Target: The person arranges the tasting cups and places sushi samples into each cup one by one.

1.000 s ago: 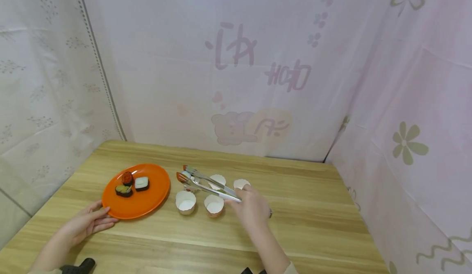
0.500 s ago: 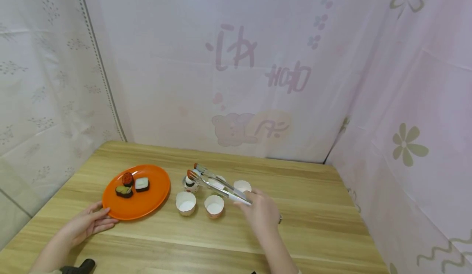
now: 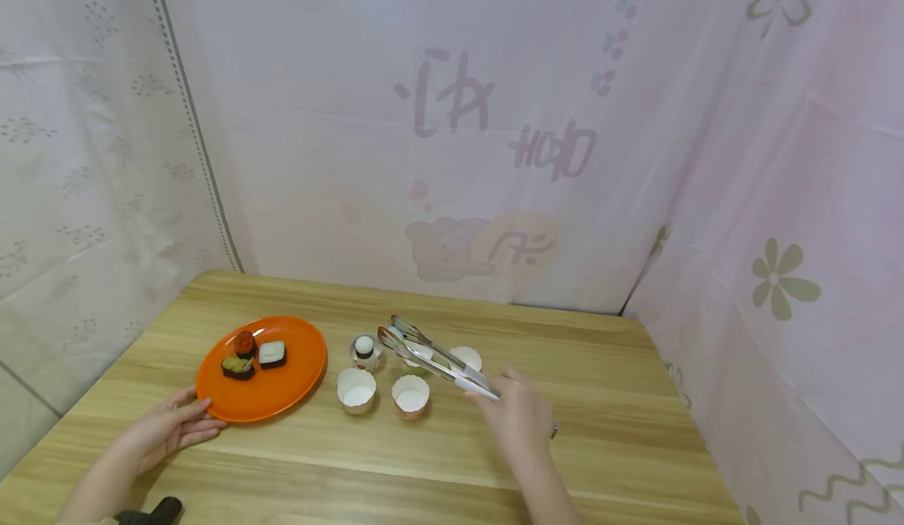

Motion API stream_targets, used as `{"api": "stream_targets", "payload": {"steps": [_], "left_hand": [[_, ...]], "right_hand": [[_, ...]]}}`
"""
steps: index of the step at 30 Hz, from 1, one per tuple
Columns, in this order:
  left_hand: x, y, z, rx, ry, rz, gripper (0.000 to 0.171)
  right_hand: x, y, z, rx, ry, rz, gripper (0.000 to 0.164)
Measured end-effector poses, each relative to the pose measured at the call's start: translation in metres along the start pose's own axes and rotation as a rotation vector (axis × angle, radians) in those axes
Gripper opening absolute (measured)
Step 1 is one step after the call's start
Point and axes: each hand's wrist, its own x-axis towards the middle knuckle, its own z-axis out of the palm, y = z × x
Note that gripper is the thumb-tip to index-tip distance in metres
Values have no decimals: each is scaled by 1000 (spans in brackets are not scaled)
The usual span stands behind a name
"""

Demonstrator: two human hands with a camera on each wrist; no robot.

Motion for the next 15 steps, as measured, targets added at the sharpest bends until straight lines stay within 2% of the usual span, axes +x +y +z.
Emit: {"api": "stream_targets", "payload": {"steps": [15], "left_hand": [[1, 0, 0, -11, 3, -4, 73]], "right_hand": [[-6, 11, -3, -17, 24, -28, 43]]}}
